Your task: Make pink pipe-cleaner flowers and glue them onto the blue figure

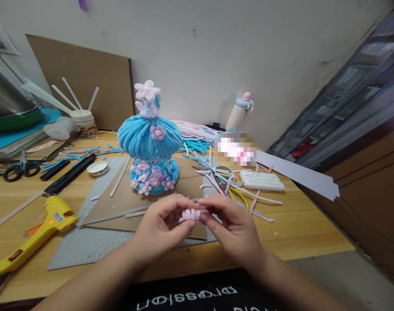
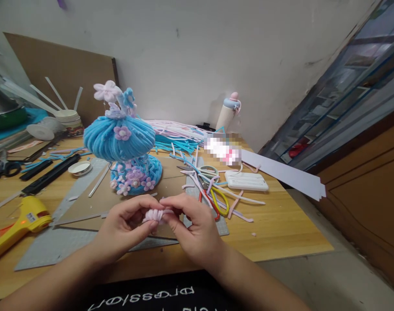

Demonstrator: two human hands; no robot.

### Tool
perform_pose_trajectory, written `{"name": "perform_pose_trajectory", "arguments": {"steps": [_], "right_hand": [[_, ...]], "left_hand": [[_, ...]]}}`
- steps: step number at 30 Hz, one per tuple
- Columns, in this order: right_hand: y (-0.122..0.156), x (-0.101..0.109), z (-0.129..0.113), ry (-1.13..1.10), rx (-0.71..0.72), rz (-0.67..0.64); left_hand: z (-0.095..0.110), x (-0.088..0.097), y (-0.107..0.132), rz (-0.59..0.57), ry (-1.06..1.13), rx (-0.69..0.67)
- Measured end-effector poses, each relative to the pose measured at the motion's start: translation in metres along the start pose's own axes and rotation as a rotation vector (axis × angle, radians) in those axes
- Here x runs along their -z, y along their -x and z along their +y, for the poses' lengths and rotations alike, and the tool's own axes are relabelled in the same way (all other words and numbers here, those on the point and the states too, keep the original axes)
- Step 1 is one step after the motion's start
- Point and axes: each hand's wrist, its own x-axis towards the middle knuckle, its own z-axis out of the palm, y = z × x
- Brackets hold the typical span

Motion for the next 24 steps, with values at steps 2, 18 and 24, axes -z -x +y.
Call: {"name": "perform_pose_trajectory", "arguments": {"steps": [2, 18, 24], "right_hand": [[-0.0005, -0.0001, 0.0003, 0.009, 0.037, -0.062], [0.0045, -0.0040, 0.0028, -0.129, -0.173, -0.060], [0.0038, -0.0019, 0.0020, -0.100, -0.167, -0.130]], "left_hand": [[-0.0008, -0.0006, 0.0002, 0.021, 0.056, 0.022], [0.0032, -0.0015, -0.0005, 0.055, 0.218, 0.064], [0.0043, -0.0001, -0.0007, 0.063, 0.254, 0.134]]}}
